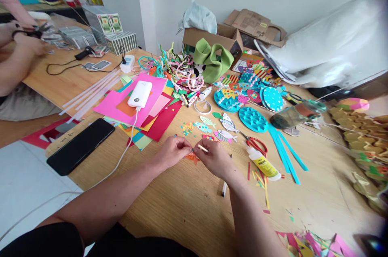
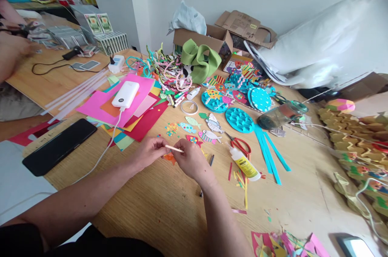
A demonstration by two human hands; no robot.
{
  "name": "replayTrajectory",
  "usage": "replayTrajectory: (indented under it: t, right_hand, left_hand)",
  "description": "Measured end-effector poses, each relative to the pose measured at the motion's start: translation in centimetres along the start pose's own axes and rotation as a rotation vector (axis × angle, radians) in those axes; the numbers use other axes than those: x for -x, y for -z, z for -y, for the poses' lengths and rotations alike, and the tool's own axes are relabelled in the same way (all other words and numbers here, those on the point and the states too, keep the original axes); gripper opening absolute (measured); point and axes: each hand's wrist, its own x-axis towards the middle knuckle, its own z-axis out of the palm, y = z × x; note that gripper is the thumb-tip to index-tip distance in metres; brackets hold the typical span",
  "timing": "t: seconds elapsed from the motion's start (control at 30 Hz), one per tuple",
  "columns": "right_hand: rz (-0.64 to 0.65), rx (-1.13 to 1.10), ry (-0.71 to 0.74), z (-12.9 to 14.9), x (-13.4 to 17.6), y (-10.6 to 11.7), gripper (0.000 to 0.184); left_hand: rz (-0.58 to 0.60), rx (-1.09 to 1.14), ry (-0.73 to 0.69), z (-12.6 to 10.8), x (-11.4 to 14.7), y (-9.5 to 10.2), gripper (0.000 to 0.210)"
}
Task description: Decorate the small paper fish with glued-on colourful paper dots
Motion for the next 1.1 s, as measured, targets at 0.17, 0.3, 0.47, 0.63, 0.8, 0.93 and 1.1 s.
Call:
replayTrajectory:
  t: [0.17, 0.3, 0.47, 0.63, 0.8, 0.93, 1.1]
  right_hand:
    - [0.018, 0.033, -0.003, 0.1, 0.0, 0.1, 0.013]
    - [0.037, 0.067, -0.009, 0.3, 0.0, 0.2, 0.012]
    - [0.05, 0.074, 0.009, 0.0, 0.0, 0.3, 0.014]
    - [0.041, 0.103, -0.001, -0.4, 0.0, 0.4, 0.015]
    - [0.069, 0.216, -0.045, -0.2, 0.0, 0.5, 0.01]
    - [0.045, 0.225, -0.038, -0.3, 0.0, 0.8, 0.012]
    - [-0.215, 0.089, -0.003, -0.5, 0.0, 2.0, 0.037]
  left_hand:
    - [0.058, 0.042, 0.05, 0.1, 0.0, 0.0, 0.014]
    - [0.083, 0.053, 0.084, 0.0, 0.1, 0.0, 0.011]
    - [0.087, 0.041, 0.113, 0.0, 0.0, 0.1, 0.004]
    - [0.083, -0.009, 0.146, 0.3, -0.3, 0.4, 0.003]
    - [0.091, -0.119, 0.139, 0.8, -0.2, 0.7, 0.006]
    - [0.086, -0.214, 0.132, 1.0, -0.1, 0.7, 0.008]
    - [0.073, -0.336, 0.08, 1.6, -0.2, 0.5, 0.011]
